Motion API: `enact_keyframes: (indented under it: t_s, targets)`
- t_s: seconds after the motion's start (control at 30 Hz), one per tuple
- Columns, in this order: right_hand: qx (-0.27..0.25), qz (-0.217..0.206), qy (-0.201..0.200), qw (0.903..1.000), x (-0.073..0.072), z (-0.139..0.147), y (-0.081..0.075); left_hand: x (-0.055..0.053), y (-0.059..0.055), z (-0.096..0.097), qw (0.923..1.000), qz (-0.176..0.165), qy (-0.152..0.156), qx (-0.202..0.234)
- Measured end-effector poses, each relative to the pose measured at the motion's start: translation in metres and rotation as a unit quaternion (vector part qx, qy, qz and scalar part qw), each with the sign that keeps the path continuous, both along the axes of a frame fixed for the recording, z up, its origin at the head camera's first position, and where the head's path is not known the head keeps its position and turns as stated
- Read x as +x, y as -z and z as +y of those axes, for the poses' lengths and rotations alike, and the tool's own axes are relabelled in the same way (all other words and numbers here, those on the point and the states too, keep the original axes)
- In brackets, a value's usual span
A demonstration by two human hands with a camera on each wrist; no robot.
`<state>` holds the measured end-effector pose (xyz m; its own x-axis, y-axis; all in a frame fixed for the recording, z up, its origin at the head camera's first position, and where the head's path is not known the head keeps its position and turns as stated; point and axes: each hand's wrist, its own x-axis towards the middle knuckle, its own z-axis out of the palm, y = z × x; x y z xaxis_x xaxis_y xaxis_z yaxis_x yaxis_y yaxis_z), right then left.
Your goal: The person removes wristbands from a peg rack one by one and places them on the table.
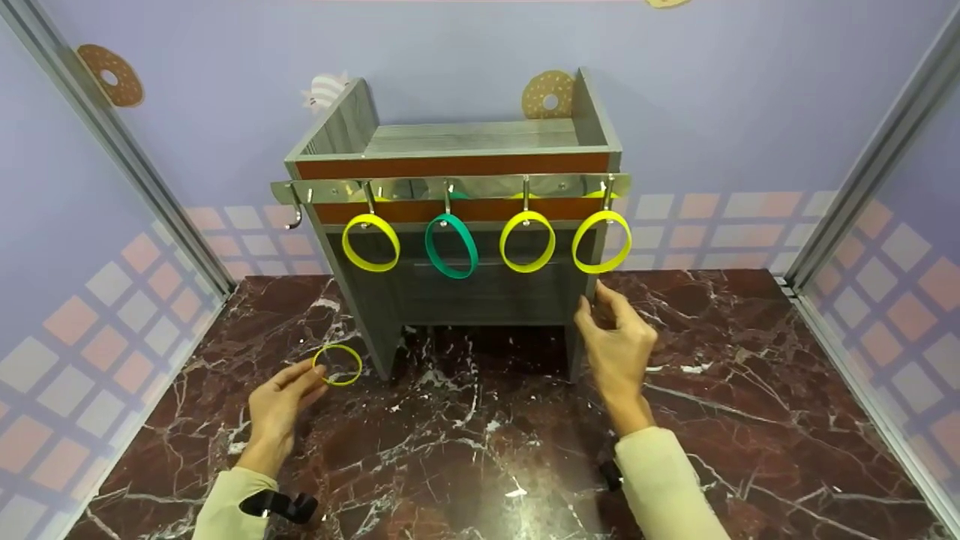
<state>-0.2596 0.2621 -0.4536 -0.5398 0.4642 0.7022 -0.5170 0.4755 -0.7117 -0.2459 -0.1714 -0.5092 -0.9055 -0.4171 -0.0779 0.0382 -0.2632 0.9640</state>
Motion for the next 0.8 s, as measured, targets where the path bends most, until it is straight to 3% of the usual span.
enact_keyframes:
  t_s: [0.3,0.6,0.7,0.8]
  targets:
    - [-0.004,-0.004,-0.001,1.0000,0.007,-0.006,-0.008,0.001,0.011,-0.001,0.9970,-0.048,0.019,-0.058]
    - [0.000,-0.005,0.008,1.0000,-0.001,0.003,0.002,0.005,0.023,-0.002,0.9932,-0.048,0.019,-0.104]
    - [-0.003,-0.003,0.003,1.0000,-0.001,0.002,0.002,0.006,0.024,-0.003,0.9872,-0.058,0.020,-0.147]
    - [-0.004,0.001,-0.001,1.0000,0.000,0.001,0.002,0.007,0.024,-0.004,0.9757,-0.064,0.021,-0.209]
